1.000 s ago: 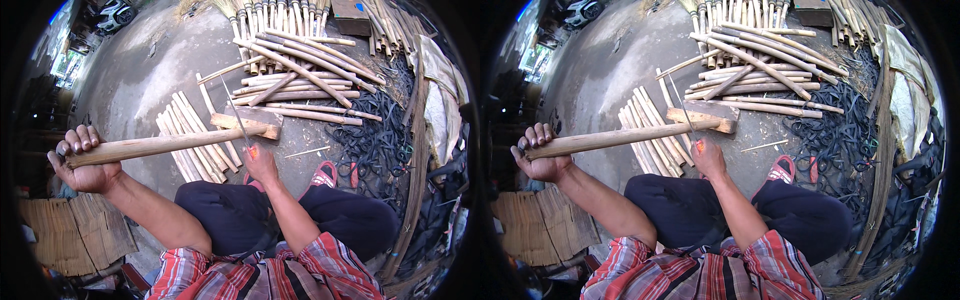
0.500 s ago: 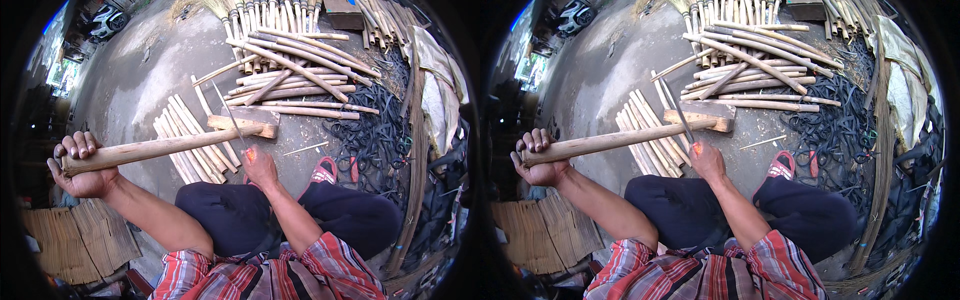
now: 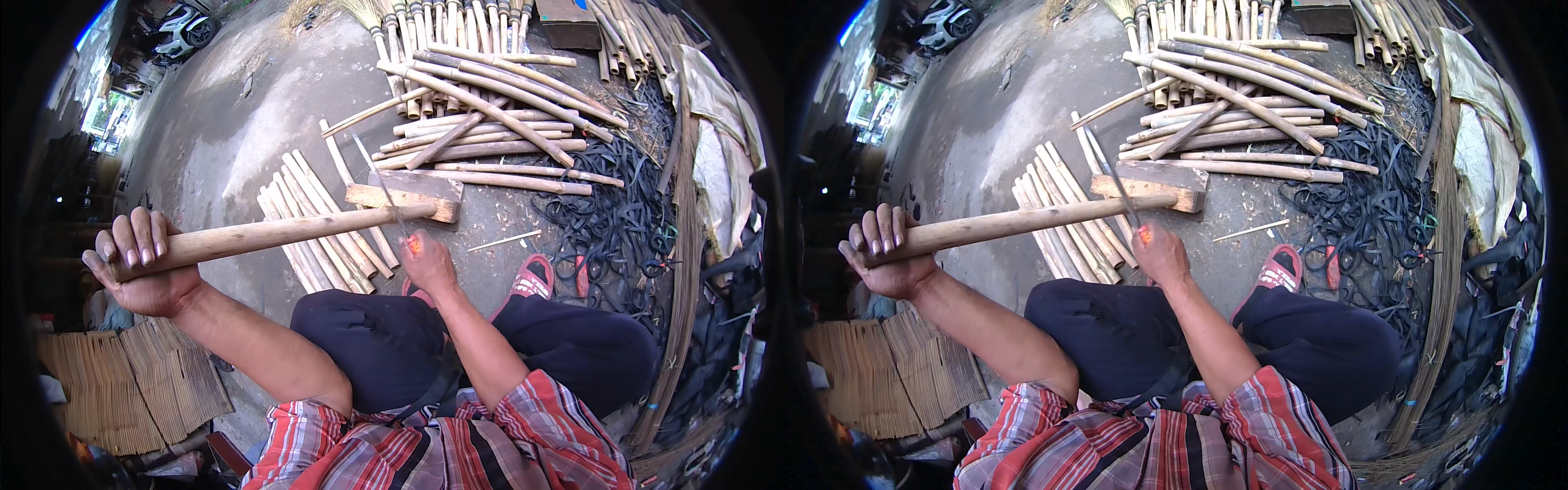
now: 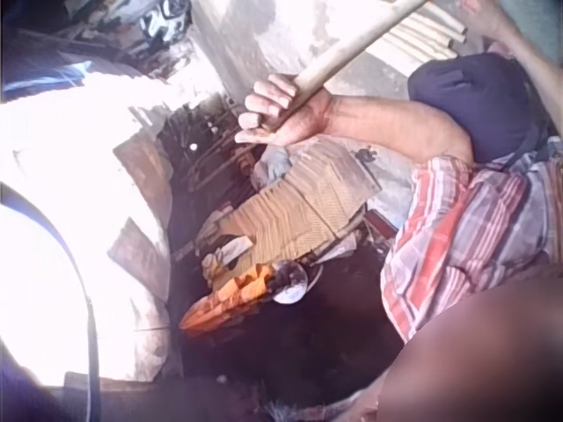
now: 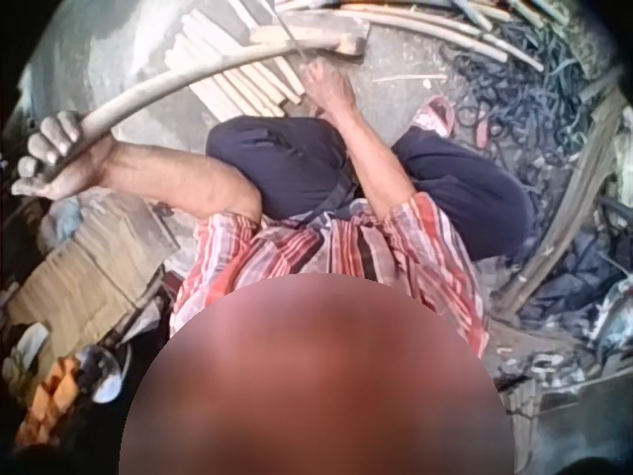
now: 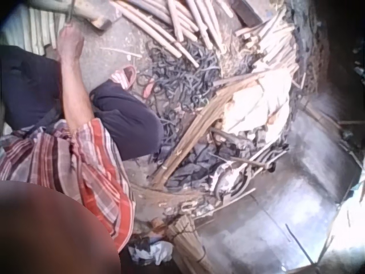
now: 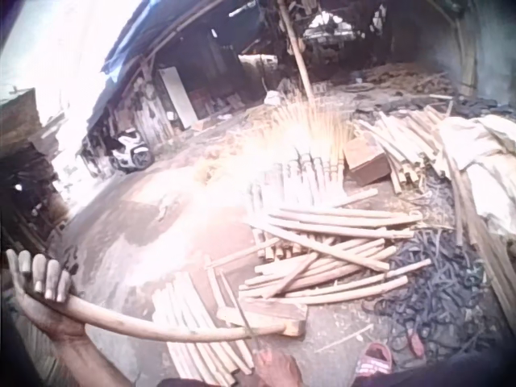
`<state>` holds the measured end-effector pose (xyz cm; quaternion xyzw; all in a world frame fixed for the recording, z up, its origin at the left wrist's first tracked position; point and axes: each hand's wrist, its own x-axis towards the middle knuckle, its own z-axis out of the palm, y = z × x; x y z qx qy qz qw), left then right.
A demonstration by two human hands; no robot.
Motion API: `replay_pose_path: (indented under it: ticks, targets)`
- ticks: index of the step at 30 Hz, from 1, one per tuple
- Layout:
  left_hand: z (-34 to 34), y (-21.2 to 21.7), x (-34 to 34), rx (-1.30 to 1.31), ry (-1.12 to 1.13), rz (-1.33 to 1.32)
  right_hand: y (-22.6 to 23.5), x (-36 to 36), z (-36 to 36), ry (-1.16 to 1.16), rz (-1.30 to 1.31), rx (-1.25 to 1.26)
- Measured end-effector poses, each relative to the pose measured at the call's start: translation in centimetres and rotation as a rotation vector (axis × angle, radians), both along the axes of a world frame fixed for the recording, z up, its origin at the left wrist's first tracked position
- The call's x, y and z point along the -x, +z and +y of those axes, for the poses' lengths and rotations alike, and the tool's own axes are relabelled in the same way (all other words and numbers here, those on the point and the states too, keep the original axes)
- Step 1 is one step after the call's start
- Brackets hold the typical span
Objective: The person sits on the ground and uses a knife to sharpen the ends of bamboo sticks. They repeatedly hold each stick, shave its tip, and place it aside, working through a pile of sticks.
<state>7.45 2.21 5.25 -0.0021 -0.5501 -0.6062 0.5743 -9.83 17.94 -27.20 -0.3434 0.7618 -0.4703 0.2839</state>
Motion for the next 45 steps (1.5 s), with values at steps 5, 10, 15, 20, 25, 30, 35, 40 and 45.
replay_pose_path:
  ticks: [5,10,15,20,25,30,35,40,45]
  targets:
    - [0.2,0.1,0.3,0.033,-0.041,0.026,1.3,1.9,0.8,-0.082,-0.051,-0.265]
    - [0.2,0.3,1.0,0.069,-0.173,0.017,3.2,0.8,0.4,-0.004,-0.022,0.168]
    - [1.0,0.6,1.6,0.106,-0.315,0.018,4.6,1.2,-0.1,0.023,0.023,-0.066]
    - [0.9,0.6,2.0,0.127,-0.365,0.006,3.6,0.1,0.8,0.025,0.108,0.237]
    - [1.0,0.5,1.6,0.114,-0.293,0.010,0.6,0.5,0.9,-0.022,0.051,-0.099]
    - [0.4,0.2,1.2,0.184,-0.461,0.025,1.2,1.4,1.8,-0.081,0.042,-0.108]
    - [-0.4,0.4,1.3,0.257,-0.565,0.005,3.6,0.3,1.5,0.103,0.116,0.268]
    - [0.0,0.5,1.5,0.297,-0.595,-0.027,2.7,0.9,1.5,0.030,-0.031,-0.319]
    - [-0.5,0.4,1.9,0.311,-0.626,-0.038,2.5,-0.4,1.4,-0.016,-0.033,0.016]
